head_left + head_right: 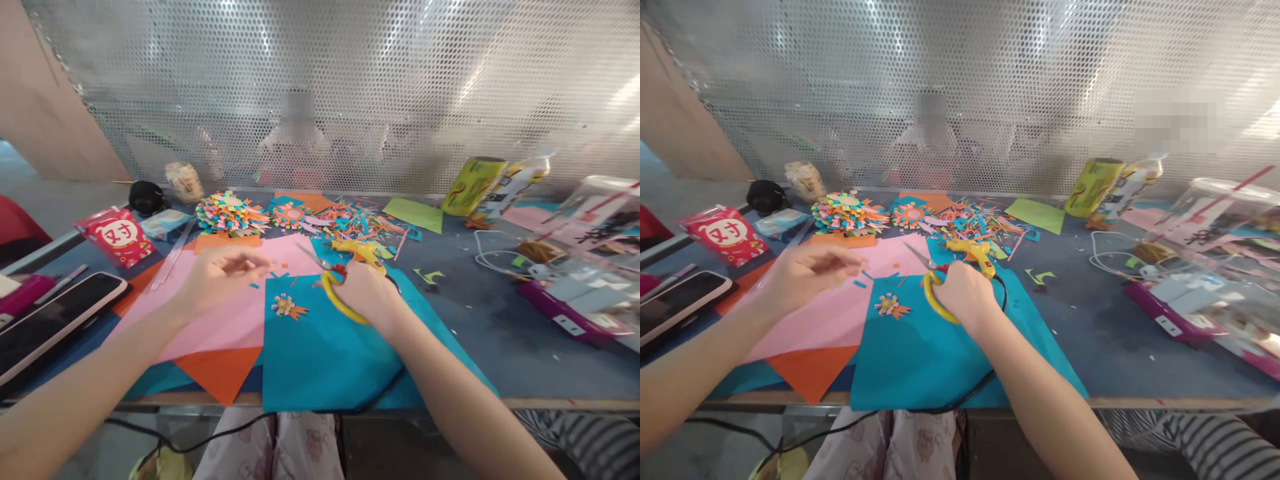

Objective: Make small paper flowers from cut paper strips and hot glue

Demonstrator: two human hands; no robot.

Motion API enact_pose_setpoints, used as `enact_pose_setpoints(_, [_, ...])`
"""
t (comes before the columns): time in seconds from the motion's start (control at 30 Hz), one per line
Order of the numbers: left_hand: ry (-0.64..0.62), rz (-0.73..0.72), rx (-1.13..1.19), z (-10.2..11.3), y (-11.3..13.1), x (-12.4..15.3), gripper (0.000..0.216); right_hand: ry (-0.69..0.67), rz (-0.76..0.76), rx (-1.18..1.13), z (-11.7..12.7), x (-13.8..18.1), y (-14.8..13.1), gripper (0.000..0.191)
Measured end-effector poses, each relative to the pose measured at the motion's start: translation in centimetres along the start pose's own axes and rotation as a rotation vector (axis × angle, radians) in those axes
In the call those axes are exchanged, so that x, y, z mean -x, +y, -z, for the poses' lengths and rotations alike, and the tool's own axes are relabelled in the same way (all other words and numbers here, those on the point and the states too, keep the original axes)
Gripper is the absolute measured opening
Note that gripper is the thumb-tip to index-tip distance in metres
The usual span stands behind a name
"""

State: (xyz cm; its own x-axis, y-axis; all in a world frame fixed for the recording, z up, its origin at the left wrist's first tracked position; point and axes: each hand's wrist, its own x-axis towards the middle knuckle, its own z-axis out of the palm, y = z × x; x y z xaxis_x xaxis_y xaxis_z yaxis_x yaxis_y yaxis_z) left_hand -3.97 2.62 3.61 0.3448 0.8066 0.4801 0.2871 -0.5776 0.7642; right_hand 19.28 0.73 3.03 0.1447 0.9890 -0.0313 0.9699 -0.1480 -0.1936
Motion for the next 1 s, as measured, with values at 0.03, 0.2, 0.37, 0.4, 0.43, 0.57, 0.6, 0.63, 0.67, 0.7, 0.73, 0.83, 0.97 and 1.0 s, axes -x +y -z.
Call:
enact_pose_setpoints(0.03, [0.047, 0.056, 0.017, 0.1, 0.2, -1.0, 0.008, -0.013, -0.001, 0.007, -0.1, 0.3, -0.1, 0.04])
enact_pose_setpoints(0.2, [-0.022, 0.045, -0.061, -2.6, -1.0, -9.5, 0.02, -0.052, 0.038, 0.026, 0.0, 1.4, -0.4, 0.037])
enact_pose_setpoints(0.37, [0.068, 0.031, -0.195, -7.8, -4.3, -17.5, 0.023, -0.032, 0.064, 0.056, 0.1, 1.3, 0.2, 0.038])
enact_pose_setpoints(0.4, [0.059, 0.033, -0.227, -8.4, -4.9, -18.3, 0.022, -0.026, 0.069, 0.061, 0.2, 1.2, 0.4, 0.037])
enact_pose_setpoints(0.43, [0.037, 0.042, -0.262, -8.7, -5.5, -18.7, 0.019, -0.02, 0.073, 0.066, 0.3, 1.0, 0.6, 0.035])
enact_pose_setpoints(0.57, [-0.036, 0.071, -0.383, -7.5, -6.4, -16.9, 0.026, 0.054, 0.027, 0.075, 1.3, 0.0, 1.3, 0.031])
enact_pose_setpoints(0.6, [-0.059, 0.058, -0.406, -6.7, -6.2, -15.8, 0.031, 0.084, -0.007, 0.077, 1.6, -0.4, 1.5, 0.033])
enact_pose_setpoints(0.63, [-0.084, 0.042, -0.428, -5.7, -5.9, -14.4, 0.035, 0.122, -0.05, 0.08, 1.7, -0.8, 1.7, 0.036])
enact_pose_setpoints(0.67, [-0.122, 0.029, -0.446, -4.6, -5.4, -12.8, 0.035, 0.167, -0.099, 0.084, 1.8, -1.3, 1.9, 0.041])
enact_pose_setpoints(0.7, [-0.168, 0.028, -0.461, -3.5, -5.0, -11.1, 0.032, 0.207, -0.157, 0.089, 1.7, -1.8, 2.1, 0.049])
enact_pose_setpoints(0.73, [-0.208, 0.033, -0.474, -2.4, -4.5, -9.2, 0.029, 0.233, -0.212, 0.089, 1.6, -2.4, 2.3, 0.059])
enact_pose_setpoints(0.83, [-0.279, -0.008, -0.578, 0.2, -3.7, -3.8, 0.027, 0.224, -0.33, 0.075, 0.6, -4.1, 2.7, 0.08])
enact_pose_setpoints(0.97, [-0.426, -0.132, -0.825, 1.9, -3.9, 1.0, 0.032, 0.122, -0.319, 0.028, -0.7, -5.8, 3.3, 0.067])
enact_pose_setpoints(1.0, [-0.456, -0.147, -0.882, 2.1, -4.0, 1.7, 0.033, 0.112, -0.317, 0.012, -0.9, -6.0, 3.4, 0.063])
